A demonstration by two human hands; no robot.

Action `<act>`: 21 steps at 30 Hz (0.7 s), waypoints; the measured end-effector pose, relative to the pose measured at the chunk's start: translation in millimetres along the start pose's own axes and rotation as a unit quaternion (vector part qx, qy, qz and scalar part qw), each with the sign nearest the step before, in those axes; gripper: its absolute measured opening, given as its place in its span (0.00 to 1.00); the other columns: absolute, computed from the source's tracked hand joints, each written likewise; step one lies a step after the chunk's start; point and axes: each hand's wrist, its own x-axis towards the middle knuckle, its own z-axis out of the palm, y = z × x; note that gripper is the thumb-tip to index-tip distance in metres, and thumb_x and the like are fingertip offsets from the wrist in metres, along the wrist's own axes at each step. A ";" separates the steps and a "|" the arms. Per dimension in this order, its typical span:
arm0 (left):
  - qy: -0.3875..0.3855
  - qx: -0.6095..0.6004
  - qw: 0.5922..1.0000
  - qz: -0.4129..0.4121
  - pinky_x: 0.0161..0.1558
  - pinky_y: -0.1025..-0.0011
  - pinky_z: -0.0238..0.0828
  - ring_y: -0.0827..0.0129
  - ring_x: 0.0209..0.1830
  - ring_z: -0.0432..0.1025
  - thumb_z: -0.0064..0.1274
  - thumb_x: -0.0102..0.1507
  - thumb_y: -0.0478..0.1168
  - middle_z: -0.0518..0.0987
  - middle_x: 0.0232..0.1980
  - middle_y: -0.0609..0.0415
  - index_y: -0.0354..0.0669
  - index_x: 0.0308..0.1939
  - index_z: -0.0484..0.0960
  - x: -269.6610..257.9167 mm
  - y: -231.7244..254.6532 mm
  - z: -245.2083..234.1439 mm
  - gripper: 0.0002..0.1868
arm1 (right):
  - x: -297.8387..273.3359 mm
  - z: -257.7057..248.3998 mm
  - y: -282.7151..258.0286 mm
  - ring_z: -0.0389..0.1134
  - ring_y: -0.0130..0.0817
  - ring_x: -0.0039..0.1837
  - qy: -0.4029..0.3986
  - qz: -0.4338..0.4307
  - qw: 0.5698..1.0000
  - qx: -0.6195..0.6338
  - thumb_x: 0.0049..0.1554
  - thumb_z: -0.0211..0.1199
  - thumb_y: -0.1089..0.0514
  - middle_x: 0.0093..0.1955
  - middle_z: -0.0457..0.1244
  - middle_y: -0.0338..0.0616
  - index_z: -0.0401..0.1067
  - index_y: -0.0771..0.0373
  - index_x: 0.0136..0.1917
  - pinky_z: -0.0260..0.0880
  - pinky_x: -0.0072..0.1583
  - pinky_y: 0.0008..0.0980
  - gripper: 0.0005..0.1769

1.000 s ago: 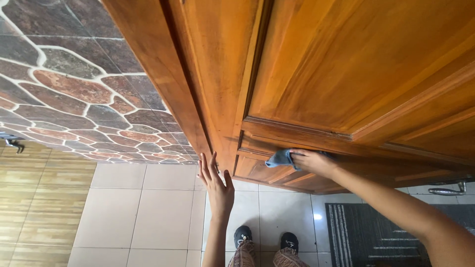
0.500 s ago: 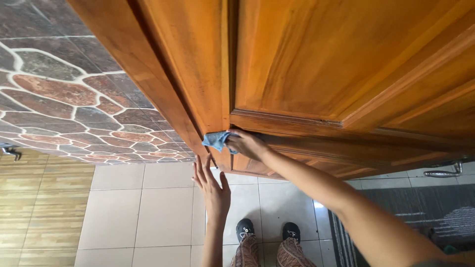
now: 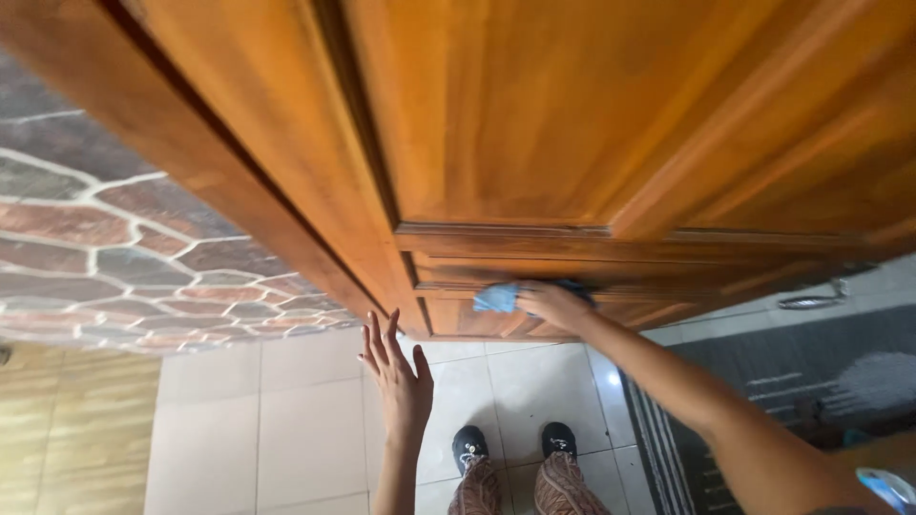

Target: Wipe a wooden door with a cleaning cloth.

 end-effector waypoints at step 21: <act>-0.046 -0.028 0.954 0.295 0.75 0.31 0.37 0.40 0.83 0.43 0.46 0.66 0.33 0.52 0.80 0.40 0.50 0.71 0.65 38.8 106.1 67.4 0.27 | -157.5 -153.2 -6.8 0.52 0.31 0.79 -0.099 0.146 0.896 -0.408 0.57 0.53 0.58 0.78 0.55 0.32 0.57 0.45 0.78 0.36 0.78 0.45 0.35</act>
